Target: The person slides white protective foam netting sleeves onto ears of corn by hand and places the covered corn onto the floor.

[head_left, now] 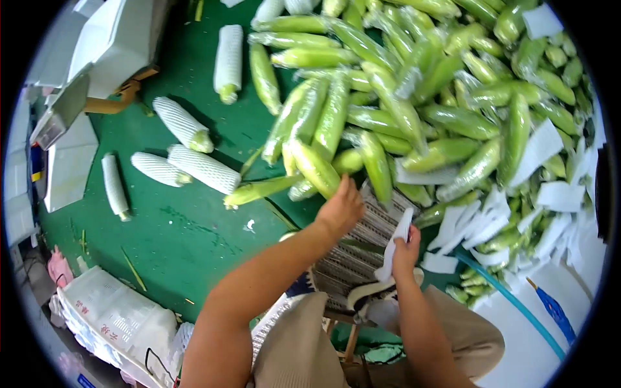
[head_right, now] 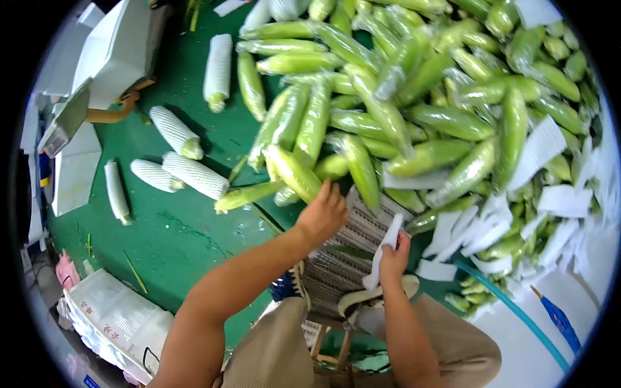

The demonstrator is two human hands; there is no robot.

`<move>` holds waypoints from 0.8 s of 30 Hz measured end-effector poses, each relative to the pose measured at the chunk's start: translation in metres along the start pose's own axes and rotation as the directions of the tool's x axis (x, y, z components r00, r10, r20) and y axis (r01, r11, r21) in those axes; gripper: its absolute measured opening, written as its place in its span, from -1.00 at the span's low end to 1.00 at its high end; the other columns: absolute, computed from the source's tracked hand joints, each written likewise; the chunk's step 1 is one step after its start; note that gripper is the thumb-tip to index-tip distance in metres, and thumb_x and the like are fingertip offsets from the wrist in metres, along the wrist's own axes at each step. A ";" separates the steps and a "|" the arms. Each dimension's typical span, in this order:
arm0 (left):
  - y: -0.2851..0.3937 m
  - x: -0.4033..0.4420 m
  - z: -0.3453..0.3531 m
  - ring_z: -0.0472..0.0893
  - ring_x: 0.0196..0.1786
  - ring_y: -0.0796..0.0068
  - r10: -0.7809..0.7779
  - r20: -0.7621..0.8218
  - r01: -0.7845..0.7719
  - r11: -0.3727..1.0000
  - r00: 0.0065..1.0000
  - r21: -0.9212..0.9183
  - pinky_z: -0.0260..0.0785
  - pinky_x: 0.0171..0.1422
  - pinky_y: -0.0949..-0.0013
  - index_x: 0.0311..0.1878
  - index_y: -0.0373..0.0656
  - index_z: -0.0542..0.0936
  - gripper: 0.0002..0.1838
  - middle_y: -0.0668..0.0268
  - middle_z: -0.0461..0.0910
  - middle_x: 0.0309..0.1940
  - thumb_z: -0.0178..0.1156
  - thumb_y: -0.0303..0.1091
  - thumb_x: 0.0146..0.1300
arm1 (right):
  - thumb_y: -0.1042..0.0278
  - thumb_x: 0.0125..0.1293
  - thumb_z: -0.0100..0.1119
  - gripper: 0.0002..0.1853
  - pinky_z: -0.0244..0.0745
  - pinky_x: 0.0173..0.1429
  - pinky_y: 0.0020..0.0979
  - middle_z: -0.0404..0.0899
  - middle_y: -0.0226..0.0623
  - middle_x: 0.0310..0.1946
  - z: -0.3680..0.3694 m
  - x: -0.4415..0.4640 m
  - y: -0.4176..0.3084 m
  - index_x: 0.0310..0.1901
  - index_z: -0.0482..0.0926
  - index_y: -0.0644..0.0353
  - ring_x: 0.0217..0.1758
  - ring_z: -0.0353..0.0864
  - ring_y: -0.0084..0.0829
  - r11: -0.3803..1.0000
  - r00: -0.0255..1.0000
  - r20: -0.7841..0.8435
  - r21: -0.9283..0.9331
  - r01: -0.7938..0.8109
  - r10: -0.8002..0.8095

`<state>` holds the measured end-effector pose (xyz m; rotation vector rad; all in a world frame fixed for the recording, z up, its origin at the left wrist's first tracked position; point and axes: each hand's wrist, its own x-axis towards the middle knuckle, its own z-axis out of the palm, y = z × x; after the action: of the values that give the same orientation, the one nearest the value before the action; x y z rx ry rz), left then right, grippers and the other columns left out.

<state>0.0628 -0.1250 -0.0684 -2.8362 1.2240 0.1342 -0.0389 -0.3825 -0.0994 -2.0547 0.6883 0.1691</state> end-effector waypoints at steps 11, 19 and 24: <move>-0.056 -0.114 -0.058 0.57 -0.20 0.22 -0.811 -0.155 0.191 0.311 0.564 -0.931 0.41 0.00 0.25 -0.01 -0.15 0.68 -0.65 0.24 0.61 -0.29 0.45 -0.44 0.09 | 0.65 0.19 0.17 -0.19 0.45 0.21 -0.36 0.44 -0.24 0.22 0.096 -0.054 -0.184 0.50 0.12 0.21 0.17 0.51 -0.44 0.899 0.608 0.742 0.425 -0.102 -0.282; -0.048 -0.131 -0.045 0.57 -0.10 0.21 -0.924 -0.064 0.025 0.079 0.377 -0.997 0.42 0.04 0.25 -0.02 -0.19 0.66 -0.67 0.19 0.62 -0.20 0.42 -0.44 0.12 | 0.49 0.49 0.02 -0.37 0.44 0.04 -0.50 0.50 -0.39 -0.02 0.131 -0.054 -0.215 0.53 0.12 0.13 -0.08 0.48 -0.60 0.735 0.400 0.897 0.399 -0.548 -0.188; -0.052 -0.138 -0.038 0.57 -0.14 0.26 -0.922 -0.073 0.001 0.079 0.381 -0.997 0.41 0.03 0.28 -0.21 -0.23 0.62 -0.83 0.21 0.61 -0.25 0.40 -0.45 0.16 | 0.41 0.40 0.24 -0.59 0.43 -0.14 -0.46 0.51 -0.35 -0.16 0.144 -0.059 -0.220 0.24 0.45 0.16 -0.17 0.50 -0.60 0.864 0.504 0.822 0.434 -0.253 -0.266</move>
<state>0.0088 0.0069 -0.0159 -4.4209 -0.7105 -0.8002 0.0498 -0.1510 0.0055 -1.1779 0.0326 0.8746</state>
